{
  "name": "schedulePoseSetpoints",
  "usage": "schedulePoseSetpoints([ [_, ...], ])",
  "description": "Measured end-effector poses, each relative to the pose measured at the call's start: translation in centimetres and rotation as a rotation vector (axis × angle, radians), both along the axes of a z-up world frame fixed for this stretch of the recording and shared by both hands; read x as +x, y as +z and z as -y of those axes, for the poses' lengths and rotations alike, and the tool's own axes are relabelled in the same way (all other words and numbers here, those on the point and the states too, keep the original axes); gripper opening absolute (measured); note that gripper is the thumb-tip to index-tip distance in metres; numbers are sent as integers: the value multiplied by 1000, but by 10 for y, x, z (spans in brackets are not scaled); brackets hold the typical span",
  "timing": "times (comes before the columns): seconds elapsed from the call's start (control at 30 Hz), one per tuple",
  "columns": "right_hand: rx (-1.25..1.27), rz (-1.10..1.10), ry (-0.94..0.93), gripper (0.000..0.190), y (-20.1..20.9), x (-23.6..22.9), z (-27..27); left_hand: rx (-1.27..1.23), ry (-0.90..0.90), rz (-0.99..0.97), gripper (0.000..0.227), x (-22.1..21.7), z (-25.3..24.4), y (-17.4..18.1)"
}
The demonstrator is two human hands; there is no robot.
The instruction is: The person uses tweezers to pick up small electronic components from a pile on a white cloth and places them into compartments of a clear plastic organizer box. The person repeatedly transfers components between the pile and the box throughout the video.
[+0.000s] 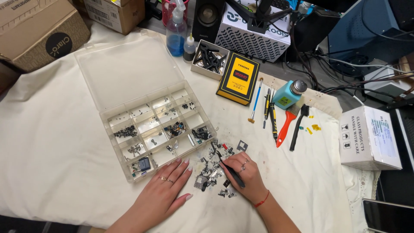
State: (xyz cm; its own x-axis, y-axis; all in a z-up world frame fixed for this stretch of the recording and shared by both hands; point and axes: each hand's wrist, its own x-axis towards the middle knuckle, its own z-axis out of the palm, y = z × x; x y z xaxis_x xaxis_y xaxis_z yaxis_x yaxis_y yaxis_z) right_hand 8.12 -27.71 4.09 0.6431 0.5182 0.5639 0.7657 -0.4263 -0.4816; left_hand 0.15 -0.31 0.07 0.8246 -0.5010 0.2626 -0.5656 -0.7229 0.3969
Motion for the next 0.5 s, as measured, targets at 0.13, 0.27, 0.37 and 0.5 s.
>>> schedulePoseSetpoints([
  [0.13, -13, 49, 23, 15, -4, 1, -1, -1, 2, 7, 60, 0, 0, 0],
  [0.27, 2, 41, 8, 13, -2, -1, -3, 2, 0, 2, 61, -1, 0, -2],
  [0.37, 27, 27, -18, 12, 1, -3, -5, 4, 4, -5, 61, -1, 0, -2],
  [0.5, 89, -8, -91, 10, 2, -6, -8, 7, 1, 9, 61, -1, 0, -3],
])
